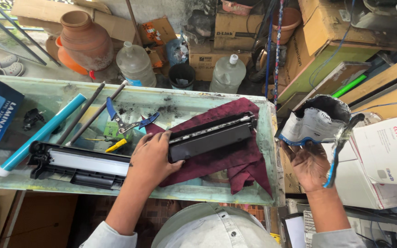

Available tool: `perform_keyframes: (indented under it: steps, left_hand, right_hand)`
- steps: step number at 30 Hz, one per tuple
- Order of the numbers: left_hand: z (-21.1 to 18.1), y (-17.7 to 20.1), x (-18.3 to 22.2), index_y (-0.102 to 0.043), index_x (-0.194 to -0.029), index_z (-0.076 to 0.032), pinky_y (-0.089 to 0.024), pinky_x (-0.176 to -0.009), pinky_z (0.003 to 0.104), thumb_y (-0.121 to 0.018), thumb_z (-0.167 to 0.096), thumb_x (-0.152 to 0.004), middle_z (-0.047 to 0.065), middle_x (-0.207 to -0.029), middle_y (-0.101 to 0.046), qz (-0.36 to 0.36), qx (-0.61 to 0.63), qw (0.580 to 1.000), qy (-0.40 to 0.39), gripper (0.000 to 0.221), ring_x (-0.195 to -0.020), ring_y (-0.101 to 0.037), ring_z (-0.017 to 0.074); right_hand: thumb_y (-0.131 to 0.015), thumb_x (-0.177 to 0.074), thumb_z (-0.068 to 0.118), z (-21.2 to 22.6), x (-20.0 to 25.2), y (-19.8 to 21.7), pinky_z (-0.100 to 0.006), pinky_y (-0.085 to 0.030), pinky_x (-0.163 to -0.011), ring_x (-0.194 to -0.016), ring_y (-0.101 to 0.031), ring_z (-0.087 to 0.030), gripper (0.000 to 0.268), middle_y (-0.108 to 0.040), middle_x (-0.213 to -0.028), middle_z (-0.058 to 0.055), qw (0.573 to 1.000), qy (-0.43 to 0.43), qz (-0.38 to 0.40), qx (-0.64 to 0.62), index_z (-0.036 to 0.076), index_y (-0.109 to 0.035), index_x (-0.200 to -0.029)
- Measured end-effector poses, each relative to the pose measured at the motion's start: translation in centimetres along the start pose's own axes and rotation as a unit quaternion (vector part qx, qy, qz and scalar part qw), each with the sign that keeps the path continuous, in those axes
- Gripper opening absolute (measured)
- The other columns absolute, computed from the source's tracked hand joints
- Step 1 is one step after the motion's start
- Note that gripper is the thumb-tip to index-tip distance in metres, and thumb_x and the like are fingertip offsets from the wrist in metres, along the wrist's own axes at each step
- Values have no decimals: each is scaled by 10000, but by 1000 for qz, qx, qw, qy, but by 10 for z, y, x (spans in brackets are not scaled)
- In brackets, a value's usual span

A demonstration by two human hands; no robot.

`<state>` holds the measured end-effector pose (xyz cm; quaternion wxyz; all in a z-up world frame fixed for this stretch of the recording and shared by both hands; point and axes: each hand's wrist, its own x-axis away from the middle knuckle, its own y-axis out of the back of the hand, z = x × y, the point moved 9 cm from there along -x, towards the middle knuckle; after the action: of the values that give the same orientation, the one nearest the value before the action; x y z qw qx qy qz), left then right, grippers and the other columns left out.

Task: The person disassembles a printer toner cartridge and applies a sealant or toner from a foil pouch to the internal components.

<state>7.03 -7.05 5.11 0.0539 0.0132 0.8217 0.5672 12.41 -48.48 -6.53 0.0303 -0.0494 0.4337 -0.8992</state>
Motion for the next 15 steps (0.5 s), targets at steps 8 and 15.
perform_keyframes:
  steps: [8,15]
  left_hand:
    - [11,-11,0,-555,-1333,-12,-347,-1155,456,-878,-453,-667,153,-1118,-692,37,-14,999,10,862,-1101,-664,301]
    - [11,-11,1,-581,-1296,-42,-339,-1138,494,-886,-456,-636,135,-1134,-697,5,-25,1000,-10,837,-1127,-654,292]
  right_hand:
    - [-720,-928,41,-1,-2,-10,-566,-433,-1199,-1345,-614,-288,327,-673,-1409,-88,1000,-6,5,5,77,-687,-1251]
    - [-748,-941,57,-1,-5,14,-555,-440,-1202,-1324,-602,-289,300,-694,-1357,-90,1000,-4,1,19,77,-721,-1238]
